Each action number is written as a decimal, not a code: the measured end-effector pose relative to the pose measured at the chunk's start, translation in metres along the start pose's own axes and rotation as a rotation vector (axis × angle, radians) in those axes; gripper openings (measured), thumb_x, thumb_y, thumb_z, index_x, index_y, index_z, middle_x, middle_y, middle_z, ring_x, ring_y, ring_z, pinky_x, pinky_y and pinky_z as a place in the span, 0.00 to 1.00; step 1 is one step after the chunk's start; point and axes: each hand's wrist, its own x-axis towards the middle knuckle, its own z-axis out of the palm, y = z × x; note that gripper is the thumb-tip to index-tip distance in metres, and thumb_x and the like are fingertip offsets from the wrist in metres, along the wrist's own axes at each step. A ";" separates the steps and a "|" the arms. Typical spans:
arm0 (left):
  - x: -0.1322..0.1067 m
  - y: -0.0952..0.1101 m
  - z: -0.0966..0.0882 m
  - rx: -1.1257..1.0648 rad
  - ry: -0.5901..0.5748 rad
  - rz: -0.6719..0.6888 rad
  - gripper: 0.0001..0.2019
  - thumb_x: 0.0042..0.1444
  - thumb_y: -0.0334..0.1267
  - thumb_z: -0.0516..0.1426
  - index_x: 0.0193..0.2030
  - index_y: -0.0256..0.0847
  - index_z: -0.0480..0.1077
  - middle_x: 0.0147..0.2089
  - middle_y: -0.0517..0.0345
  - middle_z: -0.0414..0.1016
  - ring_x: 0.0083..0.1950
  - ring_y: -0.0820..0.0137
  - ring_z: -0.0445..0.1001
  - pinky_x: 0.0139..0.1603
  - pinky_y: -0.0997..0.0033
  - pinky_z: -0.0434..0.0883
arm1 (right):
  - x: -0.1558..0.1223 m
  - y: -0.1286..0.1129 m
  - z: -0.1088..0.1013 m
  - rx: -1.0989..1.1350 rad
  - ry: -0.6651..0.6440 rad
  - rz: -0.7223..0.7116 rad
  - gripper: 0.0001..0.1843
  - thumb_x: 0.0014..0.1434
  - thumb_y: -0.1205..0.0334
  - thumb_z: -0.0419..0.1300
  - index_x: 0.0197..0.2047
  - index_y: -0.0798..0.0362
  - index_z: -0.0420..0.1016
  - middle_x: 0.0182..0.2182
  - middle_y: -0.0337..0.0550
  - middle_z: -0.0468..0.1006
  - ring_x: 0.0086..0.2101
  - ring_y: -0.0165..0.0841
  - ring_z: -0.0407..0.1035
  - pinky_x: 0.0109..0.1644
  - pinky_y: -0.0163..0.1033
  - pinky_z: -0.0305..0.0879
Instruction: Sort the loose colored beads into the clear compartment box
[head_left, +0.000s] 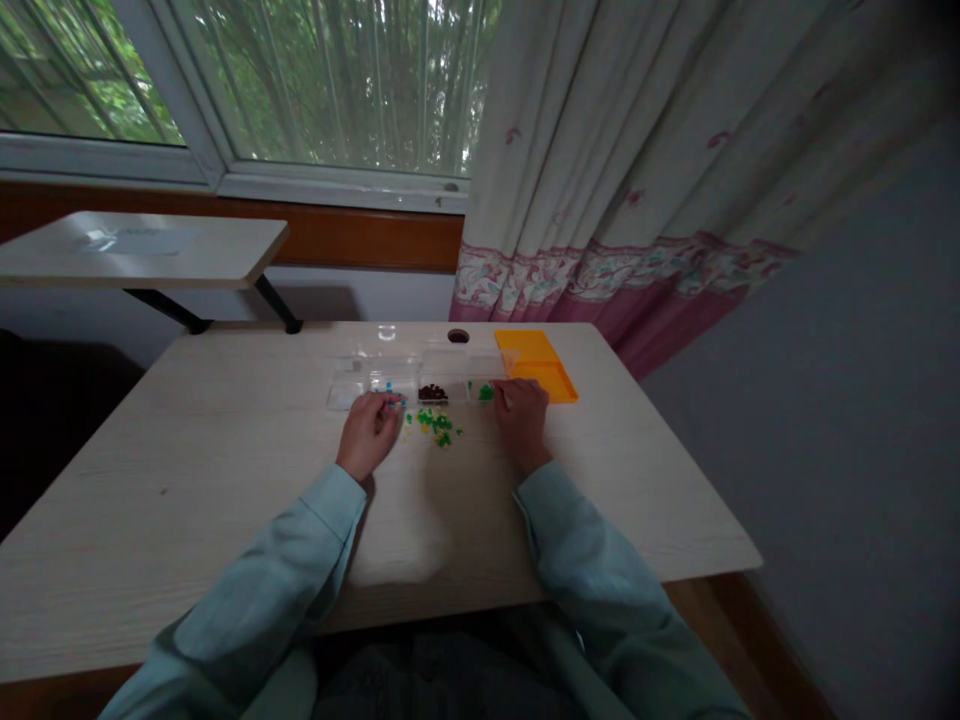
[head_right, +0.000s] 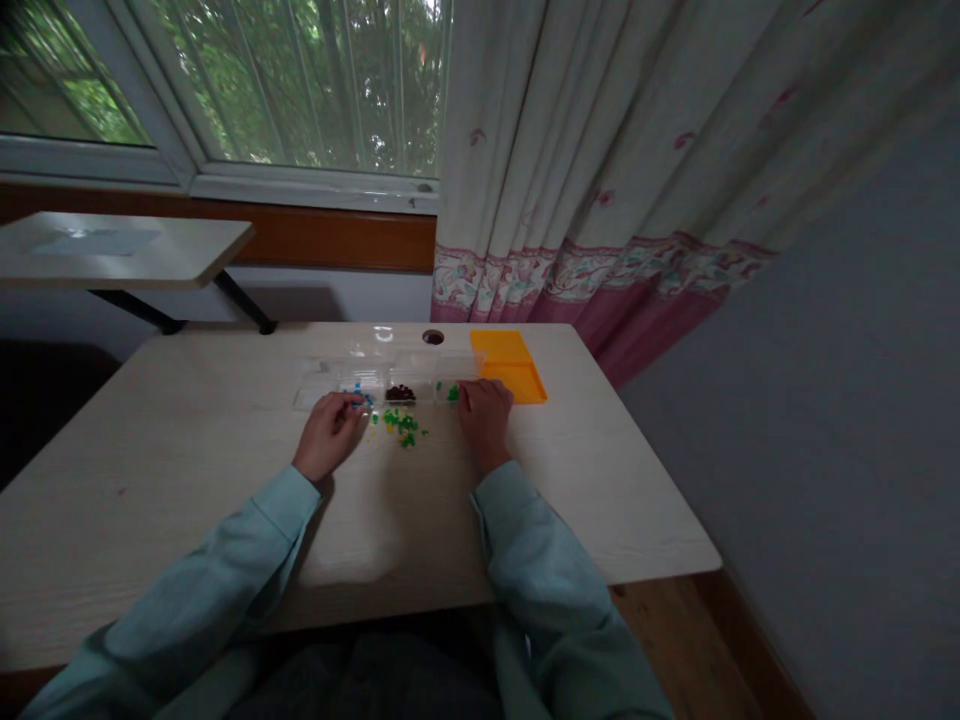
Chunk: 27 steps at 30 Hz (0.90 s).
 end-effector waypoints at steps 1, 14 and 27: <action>0.000 0.000 0.000 0.012 -0.006 0.003 0.11 0.62 0.40 0.51 0.46 0.41 0.71 0.35 0.54 0.69 0.39 0.65 0.68 0.43 0.63 0.67 | 0.000 -0.001 -0.001 0.002 0.002 0.001 0.13 0.63 0.59 0.55 0.40 0.52 0.80 0.36 0.45 0.79 0.41 0.37 0.66 0.49 0.43 0.54; -0.006 -0.003 0.007 0.256 -0.154 0.121 0.13 0.56 0.47 0.59 0.43 0.43 0.72 0.38 0.52 0.72 0.43 0.59 0.69 0.46 0.59 0.66 | -0.002 -0.001 0.001 0.041 0.012 -0.016 0.13 0.63 0.58 0.54 0.39 0.52 0.80 0.34 0.45 0.79 0.39 0.37 0.66 0.48 0.43 0.55; -0.006 0.000 0.009 0.242 -0.187 0.128 0.07 0.58 0.42 0.57 0.39 0.43 0.73 0.37 0.52 0.70 0.42 0.61 0.68 0.44 0.61 0.65 | -0.001 -0.003 0.000 0.048 -0.003 -0.017 0.12 0.62 0.60 0.55 0.39 0.53 0.80 0.34 0.45 0.79 0.40 0.36 0.67 0.48 0.43 0.57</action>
